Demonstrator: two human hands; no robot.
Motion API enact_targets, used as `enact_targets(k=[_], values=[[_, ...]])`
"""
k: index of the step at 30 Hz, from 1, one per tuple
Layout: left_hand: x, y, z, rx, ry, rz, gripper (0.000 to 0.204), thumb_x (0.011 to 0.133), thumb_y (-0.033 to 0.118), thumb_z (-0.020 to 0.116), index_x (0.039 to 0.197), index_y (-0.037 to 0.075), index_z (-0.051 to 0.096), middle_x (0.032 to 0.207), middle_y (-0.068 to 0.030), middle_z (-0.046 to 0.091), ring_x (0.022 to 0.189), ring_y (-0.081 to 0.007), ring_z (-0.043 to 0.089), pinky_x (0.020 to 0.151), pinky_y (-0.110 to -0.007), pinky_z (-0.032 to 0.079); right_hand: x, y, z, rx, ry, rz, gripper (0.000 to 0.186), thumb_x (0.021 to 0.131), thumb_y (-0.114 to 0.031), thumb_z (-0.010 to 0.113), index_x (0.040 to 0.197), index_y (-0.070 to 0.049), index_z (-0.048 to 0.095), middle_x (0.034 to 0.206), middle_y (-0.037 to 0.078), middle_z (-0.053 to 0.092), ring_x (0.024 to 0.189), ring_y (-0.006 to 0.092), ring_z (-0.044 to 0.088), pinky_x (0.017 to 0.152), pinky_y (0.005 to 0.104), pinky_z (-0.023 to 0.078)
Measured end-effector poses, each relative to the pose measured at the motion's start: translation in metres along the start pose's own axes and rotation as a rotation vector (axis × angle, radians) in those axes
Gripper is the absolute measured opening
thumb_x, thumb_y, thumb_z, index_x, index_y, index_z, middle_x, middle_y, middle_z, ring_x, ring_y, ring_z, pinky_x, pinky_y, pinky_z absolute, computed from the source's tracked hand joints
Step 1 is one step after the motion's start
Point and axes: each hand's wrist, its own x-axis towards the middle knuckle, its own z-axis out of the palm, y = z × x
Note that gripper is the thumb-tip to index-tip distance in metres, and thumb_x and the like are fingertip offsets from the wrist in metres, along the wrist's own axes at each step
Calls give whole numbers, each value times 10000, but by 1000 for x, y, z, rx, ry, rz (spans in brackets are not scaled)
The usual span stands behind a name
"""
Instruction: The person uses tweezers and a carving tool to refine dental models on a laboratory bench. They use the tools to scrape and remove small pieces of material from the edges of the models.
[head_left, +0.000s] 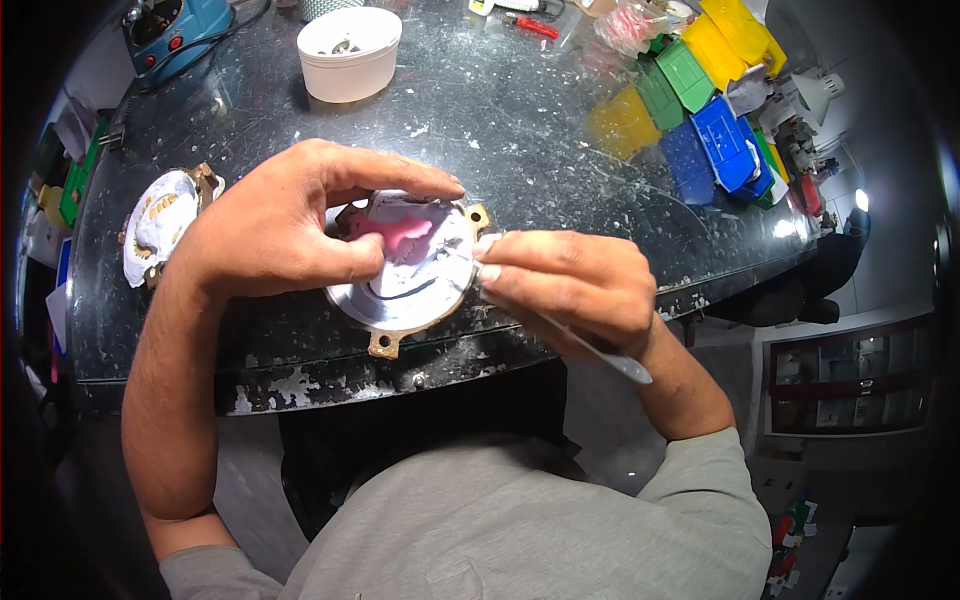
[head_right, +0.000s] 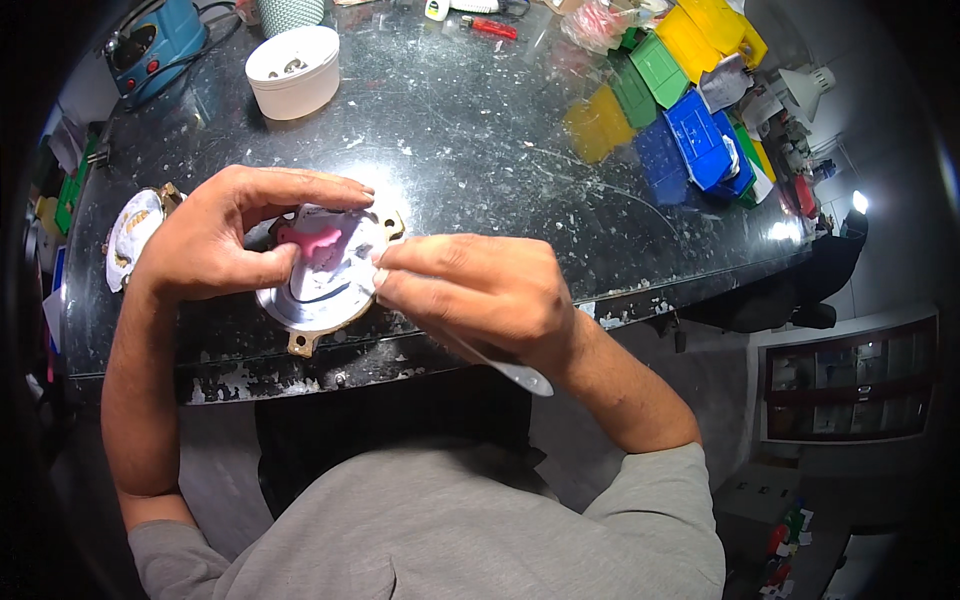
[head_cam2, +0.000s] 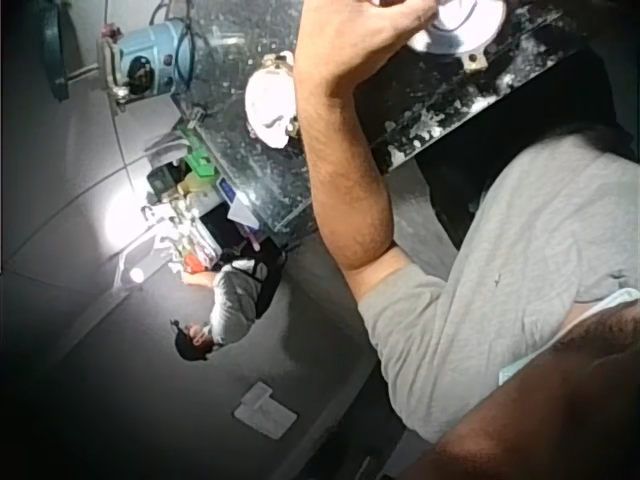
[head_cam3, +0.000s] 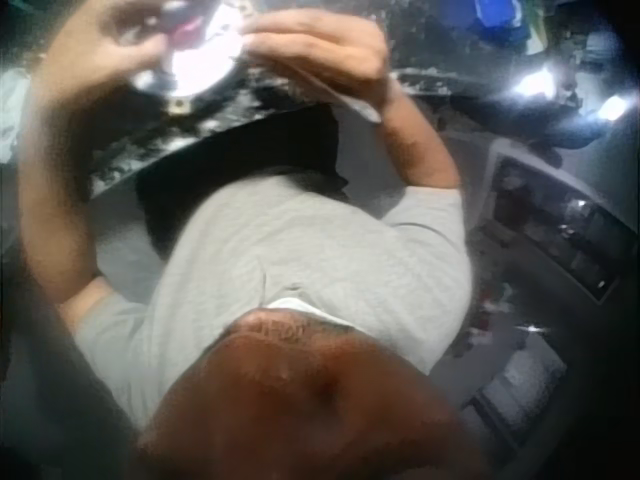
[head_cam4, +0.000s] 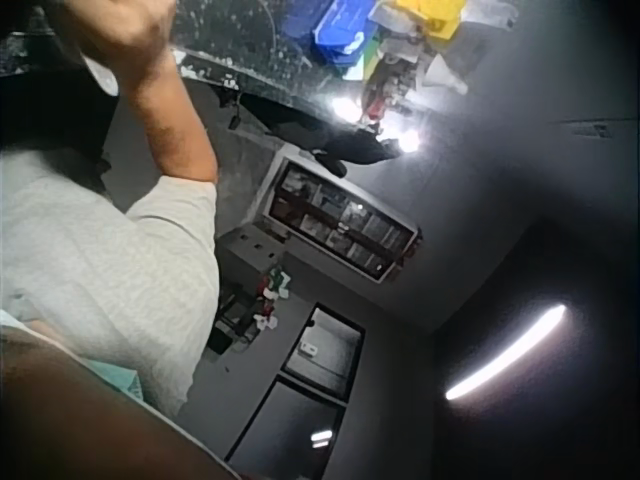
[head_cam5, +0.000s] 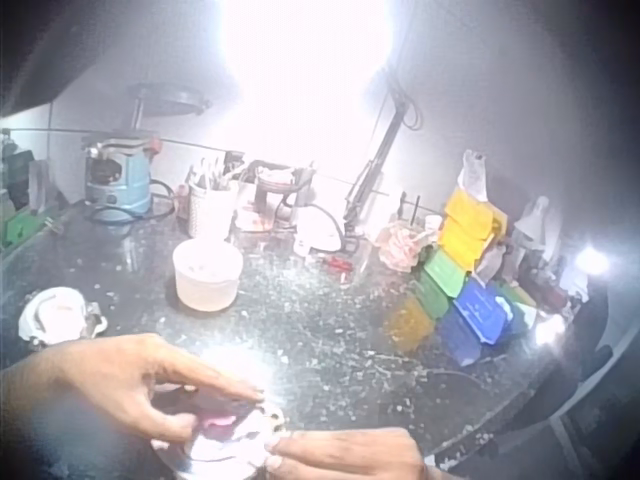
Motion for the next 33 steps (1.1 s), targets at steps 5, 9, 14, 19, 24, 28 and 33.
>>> enact_targets(k=[5, 9, 14, 19, 24, 28, 33], values=[[-5, -3, -6, 89, 61, 33, 601, 784, 65, 680, 1381, 6, 717, 1412, -165, 704, 1344, -279, 656, 1229, -453, 453, 1, 4, 5, 68, 109, 225, 217, 937, -33, 795, 1153, -38, 773, 1040, 133, 810, 884, 234, 814, 741, 325, 672], [-4, -1, -7, 320, 72, 74, 731, 739, 315, 948, 1386, 55, 727, 1401, -150, 707, 1285, -280, 683, 1143, -429, 517, 6, -3, 4, 193, 69, 500, 230, 970, -19, 694, 1190, 0, 762, 1056, 151, 781, 934, 209, 775, 830, 323, 636], [-9, 2, -3, 543, 59, 253, 899, 564, 399, 1047, 1351, 94, 738, 1331, -108, 705, 1238, -254, 677, 1033, -406, 558, 4, -5, 9, 141, 91, 468, 213, 970, -95, 754, 1165, -12, 771, 1062, 141, 781, 915, 201, 762, 791, 318, 611], [-15, 11, 11, 664, 314, -6, 689, 657, 407, 1006, 1184, 66, 721, 1040, -55, 705, 909, -165, 688, 701, -314, 561, 3, -1, 1, 133, 113, 553, 193, 984, -105, 752, 1151, -12, 775, 1059, 131, 779, 946, 198, 757, 833, 310, 609], [-17, 16, 5, 598, 323, -36, 539, 776, 296, 972, 1175, 34, 723, 882, -74, 709, 693, -118, 676, 596, -261, 539, -2, 3, 4, 169, 156, 580, 177, 989, -87, 743, 1150, -30, 786, 1049, 120, 777, 949, 189, 756, 856, 316, 607], [-24, 43, -12, 307, 269, -452, 425, 836, 153, 926, 1195, 38, 732, 878, -41, 719, 645, -62, 655, 579, -196, 516, -2, 5, 5, 150, 151, 525, 171, 1020, -145, 719, 1126, -34, 793, 1041, 117, 777, 917, 171, 745, 800, 304, 605], [-31, 3, -38, 535, 496, -224, 415, 893, 158, 881, 1277, 70, 751, 1136, -95, 741, 1032, -134, 715, 790, -265, 584, 5, 3, 7, 53, 53, 392, 174, 985, -179, 755, 1089, -45, 796, 995, 97, 747, 874, 187, 735, 740, 302, 605]])
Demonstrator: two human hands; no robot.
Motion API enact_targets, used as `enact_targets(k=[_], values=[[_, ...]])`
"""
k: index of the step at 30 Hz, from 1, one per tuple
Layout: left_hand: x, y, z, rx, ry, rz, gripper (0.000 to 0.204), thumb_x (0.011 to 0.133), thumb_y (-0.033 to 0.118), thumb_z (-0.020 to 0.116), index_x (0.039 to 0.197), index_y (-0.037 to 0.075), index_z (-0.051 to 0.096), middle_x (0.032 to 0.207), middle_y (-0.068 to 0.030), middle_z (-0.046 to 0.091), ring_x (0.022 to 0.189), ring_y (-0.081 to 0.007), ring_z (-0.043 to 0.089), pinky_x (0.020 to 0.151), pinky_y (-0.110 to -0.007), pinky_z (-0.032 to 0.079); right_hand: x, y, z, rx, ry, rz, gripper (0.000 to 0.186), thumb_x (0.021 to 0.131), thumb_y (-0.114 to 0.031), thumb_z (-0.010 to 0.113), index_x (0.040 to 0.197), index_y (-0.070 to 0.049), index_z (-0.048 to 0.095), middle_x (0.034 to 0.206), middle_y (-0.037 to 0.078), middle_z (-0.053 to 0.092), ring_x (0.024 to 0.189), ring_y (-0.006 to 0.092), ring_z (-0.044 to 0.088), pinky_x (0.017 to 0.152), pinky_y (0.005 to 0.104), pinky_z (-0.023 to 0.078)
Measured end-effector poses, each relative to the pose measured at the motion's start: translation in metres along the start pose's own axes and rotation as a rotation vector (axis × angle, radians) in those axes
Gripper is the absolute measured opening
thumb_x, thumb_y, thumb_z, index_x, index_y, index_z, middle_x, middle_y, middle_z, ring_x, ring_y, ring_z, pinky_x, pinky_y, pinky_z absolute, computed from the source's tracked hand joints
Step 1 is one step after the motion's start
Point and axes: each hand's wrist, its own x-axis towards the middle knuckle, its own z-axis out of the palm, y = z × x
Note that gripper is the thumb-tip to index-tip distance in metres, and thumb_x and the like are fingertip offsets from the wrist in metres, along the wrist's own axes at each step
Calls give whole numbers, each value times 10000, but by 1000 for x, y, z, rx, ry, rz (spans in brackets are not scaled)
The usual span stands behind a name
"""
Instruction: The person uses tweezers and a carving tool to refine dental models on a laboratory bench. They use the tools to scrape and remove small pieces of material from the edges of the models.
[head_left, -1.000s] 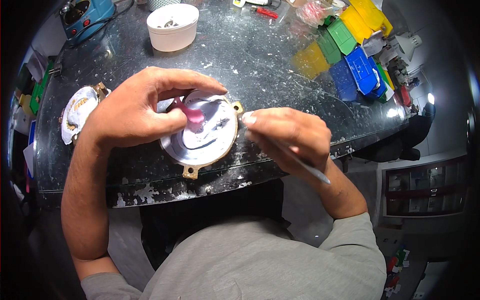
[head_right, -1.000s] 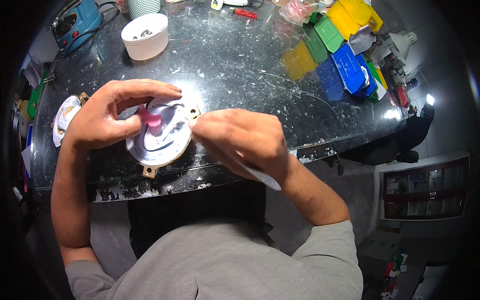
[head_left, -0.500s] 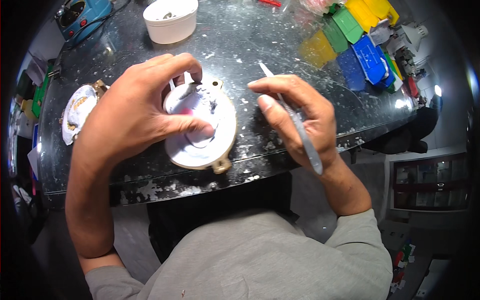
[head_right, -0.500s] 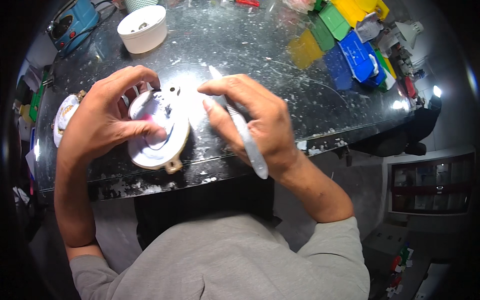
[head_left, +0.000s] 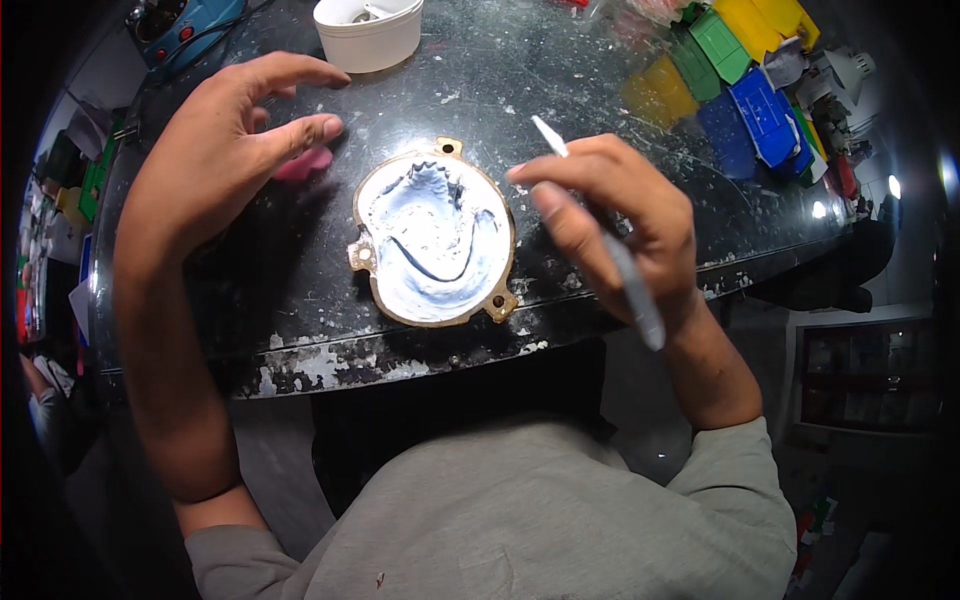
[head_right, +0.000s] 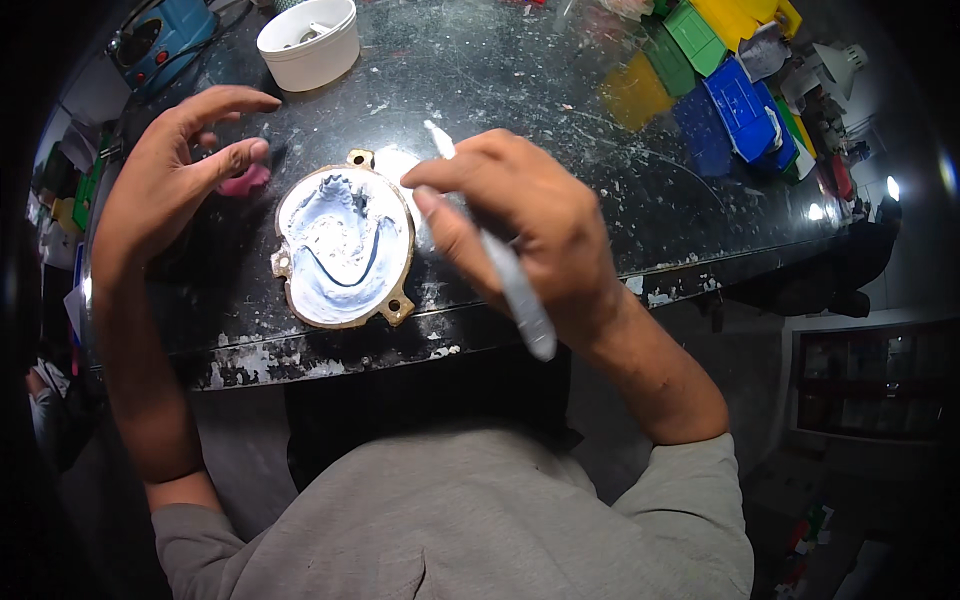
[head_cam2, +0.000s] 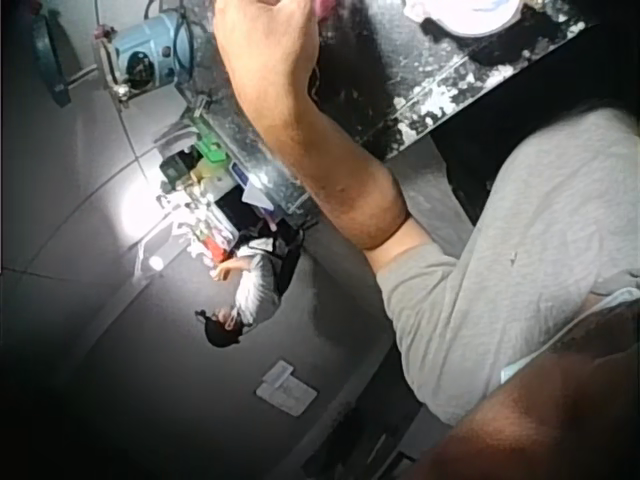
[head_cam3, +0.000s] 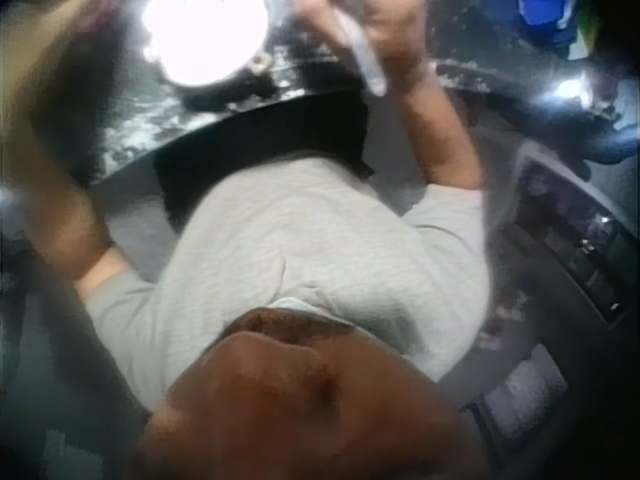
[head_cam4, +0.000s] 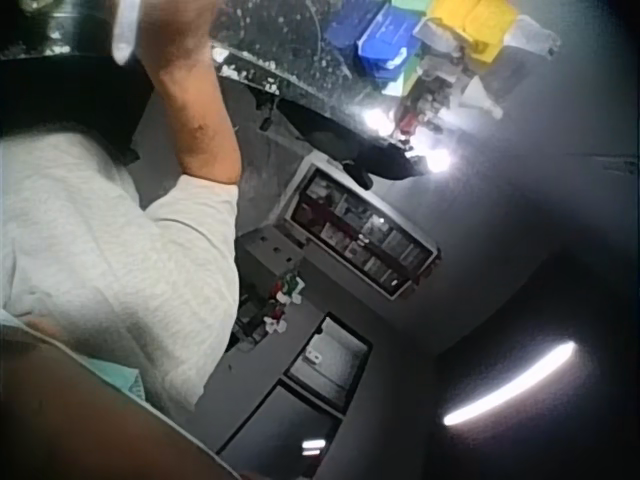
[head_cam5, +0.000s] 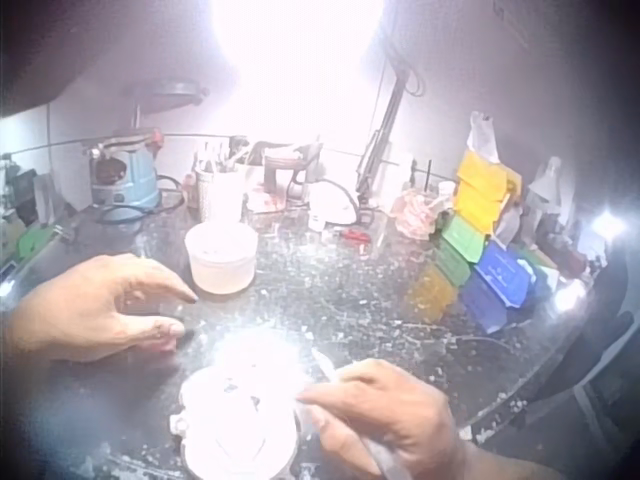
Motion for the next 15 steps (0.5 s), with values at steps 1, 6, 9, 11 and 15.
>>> enact_targets(k=[1, 6, 9, 11, 15], values=[[2, -6, 2, 75, 8, 196, 460, 877, 198, 895, 1300, 84, 755, 1237, -99, 726, 1130, -174, 695, 893, -329, 571, 1, -1, 4, -90, -41, -109, 170, 957, -177, 782, 1074, -54, 797, 978, 89, 734, 865, 200, 734, 725, 307, 610], [1, 12, 15, 31, -322, 350, 809, 636, 406, 1012, 1367, 165, 762, 1346, -66, 746, 1274, -242, 671, 1040, -412, 519, -2, -9, 17, -289, -2, -284, 298, 841, -184, 887, 1107, -97, 786, 994, 83, 712, 885, 219, 735, 689, 322, 629], [0, 21, 20, -103, -387, 190, 893, 560, 447, 1026, 1369, 177, 762, 1324, -53, 761, 1244, -237, 685, 1001, -387, 535, -4, -9, 20, -322, 21, -262, 335, 828, -193, 899, 1131, -105, 786, 994, 81, 714, 909, 223, 740, 698, 315, 634], [0, 17, 21, -55, -375, 217, 917, 541, 465, 1023, 1372, 179, 761, 1314, -50, 763, 1221, -241, 694, 964, -391, 559, -3, -9, 20, -343, 20, -245, 358, 824, -189, 903, 1152, -106, 788, 1004, 83, 723, 934, 221, 743, 708, 309, 637], [-1, 11, 23, -8, -344, 273, 940, 527, 486, 1013, 1380, 185, 757, 1296, -54, 766, 1208, -252, 700, 951, -399, 575, -5, -4, 23, -355, 21, -274, 381, 824, -189, 905, 1178, -108, 790, 1026, 89, 736, 938, 218, 742, 714, 308, 641]])
